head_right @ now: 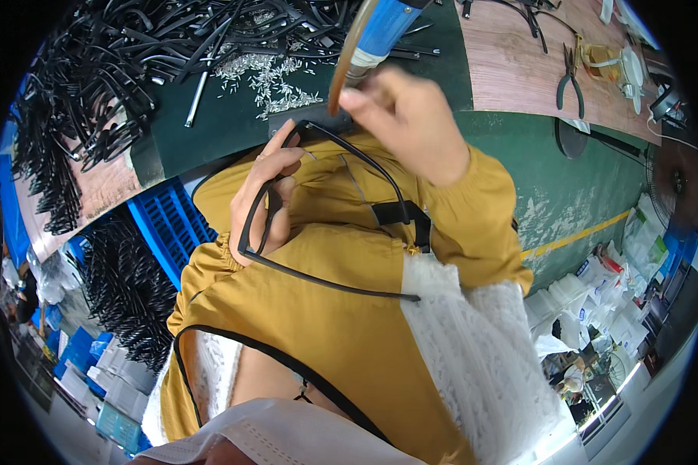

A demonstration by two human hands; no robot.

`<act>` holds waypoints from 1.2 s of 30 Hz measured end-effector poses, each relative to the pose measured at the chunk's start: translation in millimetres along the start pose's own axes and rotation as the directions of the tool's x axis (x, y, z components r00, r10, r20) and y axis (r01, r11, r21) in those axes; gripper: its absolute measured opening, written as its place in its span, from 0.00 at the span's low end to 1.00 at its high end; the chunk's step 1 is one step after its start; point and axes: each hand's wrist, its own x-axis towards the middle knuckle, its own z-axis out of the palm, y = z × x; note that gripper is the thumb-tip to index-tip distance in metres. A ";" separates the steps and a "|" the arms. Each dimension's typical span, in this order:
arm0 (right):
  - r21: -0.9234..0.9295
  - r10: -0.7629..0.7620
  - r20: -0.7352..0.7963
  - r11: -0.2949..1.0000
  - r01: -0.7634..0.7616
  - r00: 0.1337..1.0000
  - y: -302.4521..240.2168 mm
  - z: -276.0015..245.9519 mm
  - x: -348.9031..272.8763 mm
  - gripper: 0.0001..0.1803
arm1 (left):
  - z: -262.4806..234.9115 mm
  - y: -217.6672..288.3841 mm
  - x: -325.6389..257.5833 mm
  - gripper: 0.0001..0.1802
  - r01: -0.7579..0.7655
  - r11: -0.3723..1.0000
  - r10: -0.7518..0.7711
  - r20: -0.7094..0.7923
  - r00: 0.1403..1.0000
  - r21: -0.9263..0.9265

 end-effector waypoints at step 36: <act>0.944 -0.551 -0.162 0.155 0.291 0.819 -3.2 29.1 79.7 0.23 | -3.9 -5.2 1.4 0.25 -0.088 0.994 0.088 0.006 0.996 0.063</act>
